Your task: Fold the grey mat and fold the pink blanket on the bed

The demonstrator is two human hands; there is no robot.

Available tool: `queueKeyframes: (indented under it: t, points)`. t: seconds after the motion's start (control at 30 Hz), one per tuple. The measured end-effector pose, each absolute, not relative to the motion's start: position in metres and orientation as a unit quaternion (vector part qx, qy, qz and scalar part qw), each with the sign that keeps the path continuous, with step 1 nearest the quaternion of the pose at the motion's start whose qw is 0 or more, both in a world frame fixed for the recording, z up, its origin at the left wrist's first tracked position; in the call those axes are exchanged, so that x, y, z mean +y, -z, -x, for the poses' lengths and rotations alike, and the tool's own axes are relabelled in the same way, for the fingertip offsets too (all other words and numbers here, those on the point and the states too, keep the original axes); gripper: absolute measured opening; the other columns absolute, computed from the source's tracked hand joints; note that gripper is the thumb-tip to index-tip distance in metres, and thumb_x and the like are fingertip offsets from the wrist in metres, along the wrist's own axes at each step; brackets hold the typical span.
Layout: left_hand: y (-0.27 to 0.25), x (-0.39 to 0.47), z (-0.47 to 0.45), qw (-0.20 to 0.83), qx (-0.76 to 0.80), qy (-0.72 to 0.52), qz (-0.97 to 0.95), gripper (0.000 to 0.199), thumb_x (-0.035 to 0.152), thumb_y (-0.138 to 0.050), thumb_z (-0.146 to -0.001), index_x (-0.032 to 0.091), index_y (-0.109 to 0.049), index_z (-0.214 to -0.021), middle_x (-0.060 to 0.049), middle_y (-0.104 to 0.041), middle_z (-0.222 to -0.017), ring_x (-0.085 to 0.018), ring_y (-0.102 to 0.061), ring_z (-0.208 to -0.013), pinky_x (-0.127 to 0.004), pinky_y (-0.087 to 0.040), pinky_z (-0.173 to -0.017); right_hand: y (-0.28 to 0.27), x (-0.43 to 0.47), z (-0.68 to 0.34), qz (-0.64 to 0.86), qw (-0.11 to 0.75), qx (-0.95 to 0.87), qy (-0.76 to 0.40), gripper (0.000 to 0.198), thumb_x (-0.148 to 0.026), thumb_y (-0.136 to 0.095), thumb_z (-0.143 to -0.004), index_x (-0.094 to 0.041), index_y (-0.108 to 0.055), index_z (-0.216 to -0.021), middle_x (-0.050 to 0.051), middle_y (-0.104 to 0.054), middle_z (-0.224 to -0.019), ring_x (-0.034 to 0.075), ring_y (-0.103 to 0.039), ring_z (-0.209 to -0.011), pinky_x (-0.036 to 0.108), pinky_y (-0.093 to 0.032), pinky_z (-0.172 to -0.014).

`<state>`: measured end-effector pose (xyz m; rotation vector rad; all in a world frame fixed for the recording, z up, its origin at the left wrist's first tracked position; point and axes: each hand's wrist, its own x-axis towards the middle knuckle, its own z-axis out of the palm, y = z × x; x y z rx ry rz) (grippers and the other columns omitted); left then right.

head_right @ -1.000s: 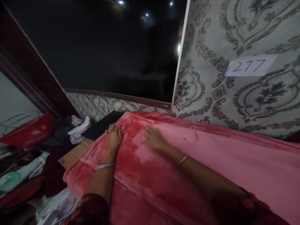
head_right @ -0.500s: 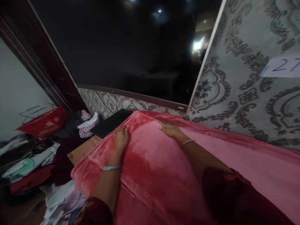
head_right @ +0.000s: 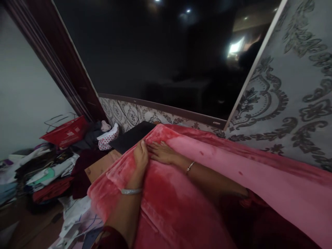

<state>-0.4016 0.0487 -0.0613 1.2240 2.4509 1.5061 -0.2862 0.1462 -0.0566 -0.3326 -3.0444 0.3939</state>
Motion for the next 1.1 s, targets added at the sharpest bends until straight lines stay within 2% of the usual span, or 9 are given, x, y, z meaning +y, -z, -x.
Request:
queueKeyframes:
  t: [0.17, 0.33, 0.47, 0.57, 0.63, 0.7, 0.83, 0.97, 1.1]
  points:
    - [0.064, 0.050, 0.401, -0.004, 0.786, -0.472, -0.399, 0.049, 0.037, -0.027, -0.106, 0.015, -0.067, -0.126, -0.016, -0.073, -0.120, -0.026, -0.069, -0.114, -0.037, -0.051, -0.097, 0.056, 0.214, 0.300, 0.216, 0.014, -0.973, -0.083, 0.061, -0.051, -0.027, -0.106, -0.028, -0.028, -0.162, 0.005, -0.017, -0.169, 0.025, -0.008, -0.157, 0.058, -0.005, -0.124]
    - [0.067, 0.050, 0.400, -0.006, 0.781, -0.470, -0.411, 0.050, 0.036, -0.027, -0.106, 0.014, -0.066, -0.128, -0.017, -0.073, -0.121, -0.025, -0.067, -0.118, -0.038, -0.048, -0.103, 0.065, 0.267, 0.290, 0.308, 0.041, -0.948, -0.060, 0.060, -0.046, -0.027, -0.105, -0.033, -0.022, -0.164, -0.001, -0.013, -0.170, 0.027, -0.012, -0.156, 0.057, -0.013, -0.124]
    - [0.065, 0.050, 0.399, -0.003, 0.789, -0.468, -0.399, 0.046, 0.032, -0.031, -0.105, 0.013, -0.066, -0.127, -0.016, -0.073, -0.122, -0.025, -0.067, -0.118, -0.039, -0.047, -0.105, 0.068, 0.290, 0.271, 0.382, 0.047, -0.920, -0.074, 0.061, -0.051, -0.029, -0.104, -0.031, -0.033, -0.161, 0.003, -0.028, -0.166, 0.031, -0.026, -0.152, 0.057, -0.024, -0.122]
    - [0.062, 0.049, 0.397, 0.004, 0.798, -0.463, -0.386, 0.044, 0.031, -0.034, -0.104, 0.014, -0.067, -0.127, -0.015, -0.073, -0.124, -0.025, -0.067, -0.118, -0.038, -0.048, -0.105, 0.060, 0.290, 0.262, 0.404, 0.067, -0.910, -0.063, 0.062, -0.048, -0.028, -0.104, -0.020, -0.042, -0.157, 0.012, -0.040, -0.160, 0.034, -0.037, -0.147, 0.054, -0.032, -0.118]
    - [0.059, 0.048, 0.396, 0.005, 0.803, -0.458, -0.382, 0.041, 0.028, -0.036, -0.103, 0.015, -0.067, -0.126, -0.014, -0.073, -0.123, -0.025, -0.068, -0.117, -0.038, -0.049, -0.103, 0.055, 0.280, 0.256, 0.405, 0.087, -0.908, -0.054, 0.062, -0.045, -0.026, -0.104, -0.016, -0.042, -0.157, 0.015, -0.041, -0.159, 0.033, -0.038, -0.147, 0.053, -0.034, -0.118]
    - [0.058, 0.048, 0.396, 0.002, 0.804, -0.456, -0.381, 0.040, 0.026, -0.037, -0.102, 0.017, -0.068, -0.125, -0.013, -0.074, -0.121, -0.024, -0.069, -0.114, -0.037, -0.050, -0.102, 0.054, 0.261, 0.249, 0.385, 0.108, -0.915, -0.048, 0.062, -0.046, -0.027, -0.104, -0.018, -0.041, -0.157, 0.013, -0.037, -0.161, 0.031, -0.034, -0.149, 0.053, -0.031, -0.120]
    - [0.058, 0.049, 0.394, -0.002, 0.805, -0.451, -0.385, 0.039, 0.025, -0.038, -0.102, 0.017, -0.068, -0.124, -0.013, -0.074, -0.120, -0.024, -0.069, -0.112, -0.036, -0.050, -0.101, 0.061, 0.197, 0.221, 0.258, 0.141, -0.954, -0.059, 0.061, -0.051, -0.029, -0.104, -0.022, -0.045, -0.155, 0.010, -0.037, -0.162, 0.030, -0.029, -0.151, 0.054, -0.026, -0.123]
    - [0.060, 0.048, 0.394, -0.015, 0.795, -0.439, -0.419, 0.036, 0.022, -0.038, -0.101, 0.014, -0.071, -0.113, -0.015, -0.075, -0.112, -0.025, -0.069, -0.108, -0.037, -0.050, -0.099, 0.070, 0.119, 0.177, 0.158, 0.105, -0.978, -0.089, 0.062, -0.053, -0.030, -0.104, -0.026, -0.042, -0.157, 0.009, -0.035, -0.163, 0.029, -0.029, -0.151, 0.056, -0.024, -0.123]
    - [0.053, 0.046, 0.398, -0.020, 0.760, -0.489, -0.428, 0.035, 0.018, -0.037, -0.099, 0.014, -0.071, -0.108, -0.013, -0.074, -0.115, -0.023, -0.069, -0.109, -0.034, -0.050, -0.099, 0.070, 0.065, 0.140, 0.124, 0.053, -0.985, -0.110, 0.062, -0.055, -0.031, -0.104, -0.028, -0.037, -0.160, 0.009, -0.029, -0.165, 0.030, -0.024, -0.153, 0.060, -0.024, -0.122]
